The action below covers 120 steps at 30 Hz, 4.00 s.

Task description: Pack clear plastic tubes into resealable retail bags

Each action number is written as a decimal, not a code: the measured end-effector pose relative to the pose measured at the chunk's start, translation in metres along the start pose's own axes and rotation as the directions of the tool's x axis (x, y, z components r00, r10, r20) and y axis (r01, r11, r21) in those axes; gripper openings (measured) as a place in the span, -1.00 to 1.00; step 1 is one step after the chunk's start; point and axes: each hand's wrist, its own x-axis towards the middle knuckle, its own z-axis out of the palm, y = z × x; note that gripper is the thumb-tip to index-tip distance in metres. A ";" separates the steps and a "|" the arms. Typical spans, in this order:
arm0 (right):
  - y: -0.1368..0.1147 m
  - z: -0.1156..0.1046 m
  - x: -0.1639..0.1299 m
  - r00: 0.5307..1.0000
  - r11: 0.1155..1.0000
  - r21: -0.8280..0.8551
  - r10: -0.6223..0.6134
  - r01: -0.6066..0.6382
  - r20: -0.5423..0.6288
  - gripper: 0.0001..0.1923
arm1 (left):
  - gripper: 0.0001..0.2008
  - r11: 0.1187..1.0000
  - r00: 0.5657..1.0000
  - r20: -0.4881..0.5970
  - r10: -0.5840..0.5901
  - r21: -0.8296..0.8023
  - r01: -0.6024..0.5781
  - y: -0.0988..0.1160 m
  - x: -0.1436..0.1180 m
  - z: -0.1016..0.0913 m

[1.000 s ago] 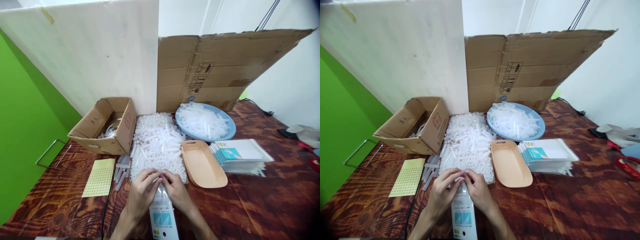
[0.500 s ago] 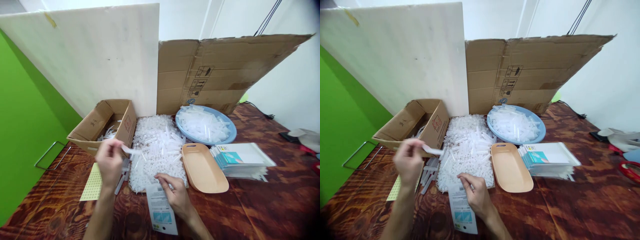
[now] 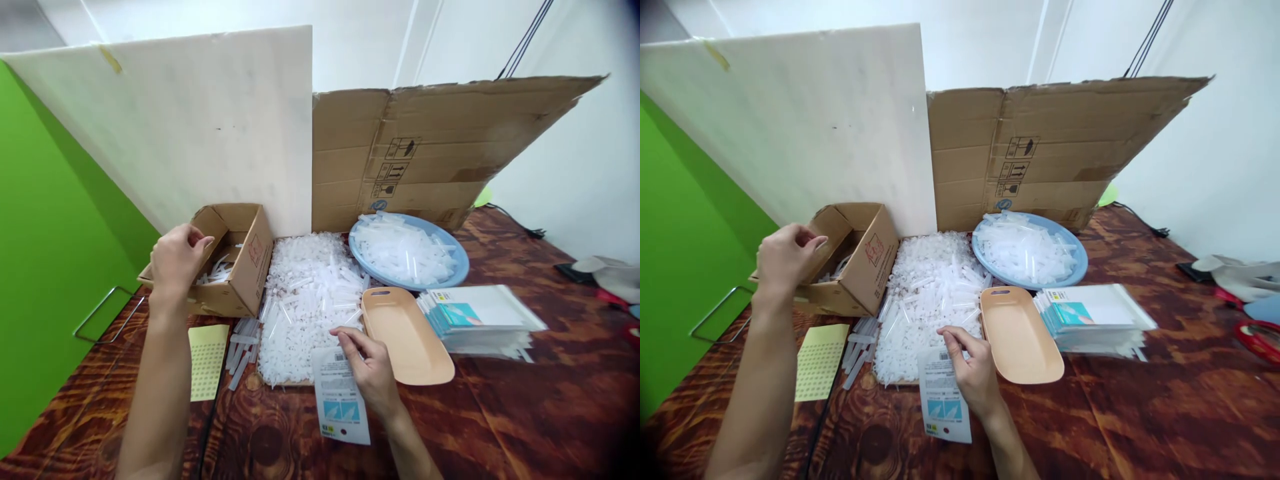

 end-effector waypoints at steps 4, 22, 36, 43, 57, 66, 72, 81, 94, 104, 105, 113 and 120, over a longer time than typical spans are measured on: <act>-0.001 0.002 0.001 0.999 1.000 -0.019 0.007 -0.006 0.045 -0.70 | -0.77 0.998 0.978 0.210 -0.006 -0.067 0.021 -0.007 -0.003 0.008; -0.007 0.019 0.005 0.959 0.990 -0.097 0.068 -0.098 -0.274 -0.63 | -0.79 0.744 0.991 0.017 0.131 -0.662 -0.087 0.072 -0.131 -0.035; -0.016 0.027 -0.001 1.000 0.976 0.217 0.027 -0.025 -0.009 -0.70 | -0.72 0.336 0.878 0.473 0.073 -0.841 0.425 0.101 -0.227 0.022; -0.009 0.021 0.012 0.995 0.979 0.202 -0.001 0.022 -0.101 -0.90 | -0.78 0.399 0.954 0.292 0.062 -0.884 0.245 0.099 -0.213 0.041; 0.030 0.010 -0.015 0.996 0.958 0.287 0.040 -0.014 -0.084 -0.89 | -0.91 0.283 0.955 0.254 0.154 -0.937 0.203 0.074 -0.227 0.064; 0.057 0.031 -0.086 0.894 0.700 0.583 0.433 -0.413 0.113 -0.83 | -0.80 0.264 0.669 0.738 -0.094 -0.629 0.731 0.075 -0.297 0.050; 0.062 0.037 -0.094 0.851 0.611 0.648 0.514 -0.454 0.111 -0.77 | -0.79 0.157 0.500 0.855 -0.138 -0.480 0.863 0.073 -0.315 0.052; 0.072 0.034 -0.097 0.805 0.662 0.515 0.585 -0.544 0.098 -0.74 | -0.75 0.033 0.442 0.889 -0.119 -0.441 0.897 0.072 -0.321 0.053; 0.073 0.040 -0.097 0.790 0.706 0.411 0.610 -0.576 0.060 -0.72 | -0.70 -0.077 0.371 0.913 -0.169 -0.387 0.919 0.080 -0.325 0.052; 0.069 0.043 -0.098 0.813 0.758 0.336 0.580 -0.560 0.047 -0.71 | -0.68 0.041 0.394 0.889 -0.233 -0.396 0.917 0.087 -0.335 0.061; 0.067 0.043 -0.097 0.815 0.764 0.324 0.578 -0.557 0.039 -0.71 | -0.68 0.054 0.397 0.884 -0.245 -0.397 0.916 0.088 -0.335 0.061; 0.061 0.053 -0.098 0.840 0.842 0.032 0.540 -0.539 -0.053 -0.59 | -0.54 0.204 0.417 0.853 -0.314 -0.369 0.907 0.091 -0.332 0.067; 0.068 0.059 -0.091 0.761 0.773 0.038 0.631 -0.633 -0.149 -0.45 | -0.52 0.237 0.440 0.855 -0.274 -0.383 0.893 0.088 -0.337 0.071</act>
